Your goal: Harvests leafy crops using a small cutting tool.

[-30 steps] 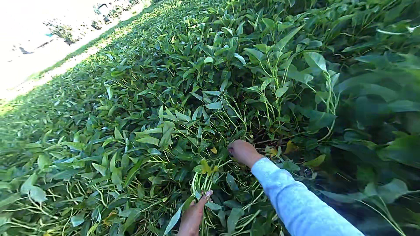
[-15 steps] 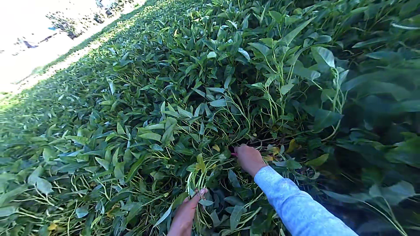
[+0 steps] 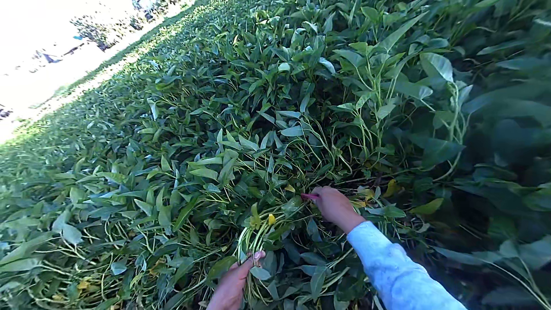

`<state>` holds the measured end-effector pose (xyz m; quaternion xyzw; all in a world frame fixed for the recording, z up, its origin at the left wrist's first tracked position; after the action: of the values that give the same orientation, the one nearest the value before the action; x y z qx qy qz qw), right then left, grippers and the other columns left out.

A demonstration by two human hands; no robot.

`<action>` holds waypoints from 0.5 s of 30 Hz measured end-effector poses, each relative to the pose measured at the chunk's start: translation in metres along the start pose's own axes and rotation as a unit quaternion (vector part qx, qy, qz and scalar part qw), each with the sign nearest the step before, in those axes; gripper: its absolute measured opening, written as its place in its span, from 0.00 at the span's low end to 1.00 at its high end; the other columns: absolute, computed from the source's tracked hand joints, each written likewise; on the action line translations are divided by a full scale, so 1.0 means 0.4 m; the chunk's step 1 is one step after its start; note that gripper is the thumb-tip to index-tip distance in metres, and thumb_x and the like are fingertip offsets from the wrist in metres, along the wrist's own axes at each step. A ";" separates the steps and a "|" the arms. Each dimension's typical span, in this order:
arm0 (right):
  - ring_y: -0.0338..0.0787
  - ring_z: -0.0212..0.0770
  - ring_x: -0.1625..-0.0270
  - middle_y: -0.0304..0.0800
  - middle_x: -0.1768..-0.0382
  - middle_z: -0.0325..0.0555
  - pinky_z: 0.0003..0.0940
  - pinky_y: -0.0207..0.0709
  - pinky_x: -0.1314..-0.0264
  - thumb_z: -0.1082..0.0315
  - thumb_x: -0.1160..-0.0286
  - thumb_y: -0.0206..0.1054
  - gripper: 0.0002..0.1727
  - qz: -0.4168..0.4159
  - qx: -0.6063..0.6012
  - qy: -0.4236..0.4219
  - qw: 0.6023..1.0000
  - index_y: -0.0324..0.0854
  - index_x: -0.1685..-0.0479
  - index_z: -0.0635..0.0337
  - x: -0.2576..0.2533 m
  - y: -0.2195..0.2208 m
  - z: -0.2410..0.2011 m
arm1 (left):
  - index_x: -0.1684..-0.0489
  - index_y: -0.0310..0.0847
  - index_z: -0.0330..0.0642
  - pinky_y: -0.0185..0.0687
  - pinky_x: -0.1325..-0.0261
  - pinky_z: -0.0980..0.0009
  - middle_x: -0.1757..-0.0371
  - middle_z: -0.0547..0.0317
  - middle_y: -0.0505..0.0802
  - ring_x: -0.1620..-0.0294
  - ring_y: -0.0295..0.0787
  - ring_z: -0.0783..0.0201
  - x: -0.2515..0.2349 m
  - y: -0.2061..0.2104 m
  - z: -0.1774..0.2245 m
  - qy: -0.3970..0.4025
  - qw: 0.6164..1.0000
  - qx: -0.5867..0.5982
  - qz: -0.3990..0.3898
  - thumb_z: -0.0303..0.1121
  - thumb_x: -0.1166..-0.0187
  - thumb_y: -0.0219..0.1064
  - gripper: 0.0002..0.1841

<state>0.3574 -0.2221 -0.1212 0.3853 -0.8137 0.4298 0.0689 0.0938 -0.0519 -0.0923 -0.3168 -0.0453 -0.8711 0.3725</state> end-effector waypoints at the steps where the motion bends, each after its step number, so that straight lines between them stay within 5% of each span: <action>1: 0.88 0.58 0.35 0.88 0.38 0.56 0.61 0.79 0.32 0.63 0.11 0.60 0.16 0.031 -0.053 -0.010 0.998 0.84 0.31 0.52 0.026 -0.036 0.017 | 0.50 0.81 0.34 0.87 0.60 0.72 0.62 0.54 0.93 0.68 0.88 0.66 0.009 -0.020 0.000 0.004 1.000 0.009 -0.014 0.25 0.13 0.59 0.07; 3: 0.91 0.56 0.51 0.91 0.49 0.58 0.59 0.82 0.46 0.63 0.10 0.60 0.16 0.098 -0.179 -0.028 0.979 0.83 0.32 0.57 0.087 -0.085 0.059 | 0.52 0.82 0.36 0.87 0.60 0.73 0.66 0.57 0.93 0.70 0.88 0.68 0.030 -0.048 0.007 0.021 0.998 0.007 -0.062 0.24 0.15 0.56 0.08; 5: 0.83 0.42 0.68 0.88 0.60 0.48 0.42 0.78 0.64 0.59 0.08 0.58 0.17 0.106 -0.297 -0.010 0.949 0.81 0.30 0.55 0.119 -0.066 0.095 | 0.55 0.85 0.40 0.89 0.58 0.71 0.65 0.60 0.94 0.69 0.90 0.68 0.047 -0.067 0.021 0.035 0.990 -0.008 -0.137 0.27 0.19 0.61 0.07; 9: 0.77 0.36 0.69 0.81 0.61 0.45 0.35 0.74 0.64 0.57 0.08 0.56 0.19 0.016 -0.406 0.013 0.914 0.78 0.29 0.56 0.153 0.068 0.083 | 0.55 0.89 0.54 0.91 0.59 0.69 0.62 0.63 0.96 0.68 0.92 0.69 0.103 -0.134 0.107 0.066 0.968 -0.094 -0.224 0.31 0.26 0.71 0.07; 15: 0.78 0.34 0.72 0.82 0.63 0.43 0.31 0.76 0.67 0.61 0.04 0.48 0.20 0.020 -0.406 0.064 0.912 0.78 0.29 0.61 0.156 0.132 0.175 | 0.49 0.91 0.67 0.89 0.55 0.70 0.59 0.72 0.96 0.64 0.91 0.73 0.217 -0.382 0.292 0.216 0.951 -0.172 -0.137 0.39 0.26 0.76 0.11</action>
<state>0.2935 -0.2924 -0.1710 0.2795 -0.9195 0.0876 0.2623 0.0055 0.0406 0.0755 -0.1711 0.1433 -0.9561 0.1901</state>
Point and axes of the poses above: each hand's wrist, its own x-axis away from the middle knuckle, its own y-axis out of the palm, z = x × y, the point moved 9 cm from there along -x, towards the middle knuckle
